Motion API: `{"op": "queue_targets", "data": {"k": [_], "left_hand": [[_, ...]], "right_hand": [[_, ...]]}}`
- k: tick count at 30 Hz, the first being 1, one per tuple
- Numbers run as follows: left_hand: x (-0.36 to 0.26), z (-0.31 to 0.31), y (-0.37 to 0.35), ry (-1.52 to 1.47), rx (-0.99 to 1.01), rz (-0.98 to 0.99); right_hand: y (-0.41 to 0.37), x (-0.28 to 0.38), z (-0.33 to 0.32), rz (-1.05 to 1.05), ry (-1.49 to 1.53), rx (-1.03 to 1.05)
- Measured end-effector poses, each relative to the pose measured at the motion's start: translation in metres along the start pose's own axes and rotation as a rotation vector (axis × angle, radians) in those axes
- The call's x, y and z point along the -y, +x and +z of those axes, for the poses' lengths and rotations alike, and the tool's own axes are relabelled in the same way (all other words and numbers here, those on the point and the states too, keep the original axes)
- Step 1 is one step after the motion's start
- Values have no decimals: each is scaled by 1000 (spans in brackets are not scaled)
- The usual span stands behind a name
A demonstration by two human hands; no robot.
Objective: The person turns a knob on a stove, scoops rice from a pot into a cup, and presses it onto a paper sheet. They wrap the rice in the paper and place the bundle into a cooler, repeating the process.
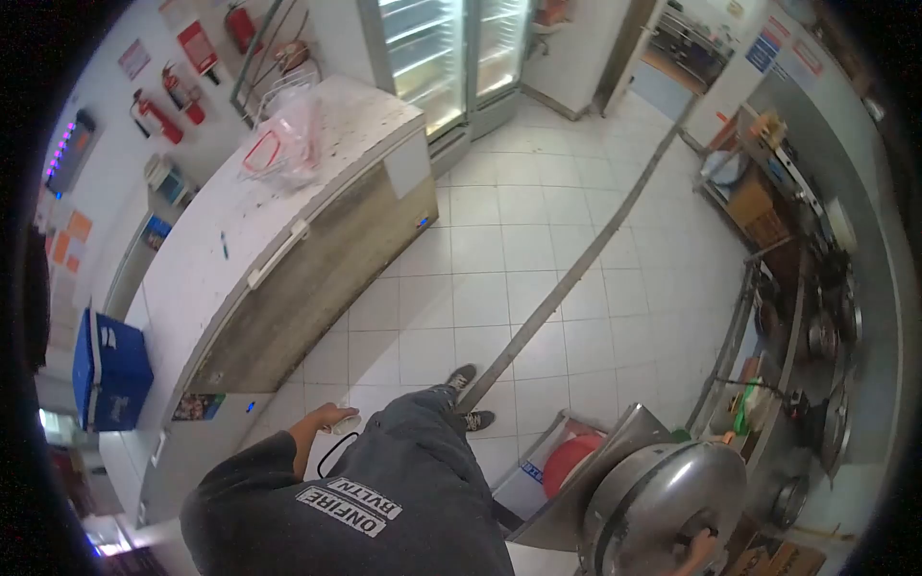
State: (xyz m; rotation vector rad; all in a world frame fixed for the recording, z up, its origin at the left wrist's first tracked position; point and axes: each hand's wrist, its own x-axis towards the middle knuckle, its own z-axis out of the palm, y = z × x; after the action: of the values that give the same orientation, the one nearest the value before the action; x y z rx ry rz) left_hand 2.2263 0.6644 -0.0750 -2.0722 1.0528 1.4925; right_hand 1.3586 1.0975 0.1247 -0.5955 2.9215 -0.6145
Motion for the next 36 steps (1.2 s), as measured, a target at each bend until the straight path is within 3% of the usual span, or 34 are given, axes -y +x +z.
{"op": "queue_targets", "data": {"k": [9, 13, 16, 17, 18, 20, 21, 22, 24, 25, 28, 31, 33, 35, 36], "left_hand": [[52, -25, 44, -202, -176, -22], [78, -38, 62, -273, -110, -12], [118, -51, 77, -360, -63, -30], [136, -57, 78, -397, -72, -33], [156, -58, 78, -438, -79, -38], [202, -61, 68, -589, -138, -65], [225, -67, 65, -699, -200, -86], [249, -72, 71, -730, -211, -94], [311, -54, 76, -985, -344, -207], [342, -46, 69, -994, -336, -228], [397, -37, 22, -1315, -625, -202], [453, 11, -5, -1542, -743, -286], [465, 58, -23, -1797, -815, -333], [464, 101, -40, -1764, -803, -427], [459, 121, -39, -1850, -772, -575]], "right_hand": [[10, 164, -46, -173, -125, -62], [-55, 340, 36, -313, -121, -92], [-126, 492, 115, -407, -263, 226], [-142, 523, 159, -659, -357, 220], [-164, 556, 202, -617, -315, 285], [-257, 651, 251, -750, -282, 441], [-271, 669, 309, -843, -164, 492], [-335, 720, 317, -864, -75, 582], [-414, 776, 378, -1118, -54, 528], [-449, 800, 399, -1352, -121, 574], [-570, 864, 458, -1414, -11, 584], [-695, 923, 465, -1509, -46, 707], [-767, 952, 472, -1601, -31, 809], [-829, 977, 479, -1745, -42, 874], [-857, 988, 483, -1847, -65, 888]]}}
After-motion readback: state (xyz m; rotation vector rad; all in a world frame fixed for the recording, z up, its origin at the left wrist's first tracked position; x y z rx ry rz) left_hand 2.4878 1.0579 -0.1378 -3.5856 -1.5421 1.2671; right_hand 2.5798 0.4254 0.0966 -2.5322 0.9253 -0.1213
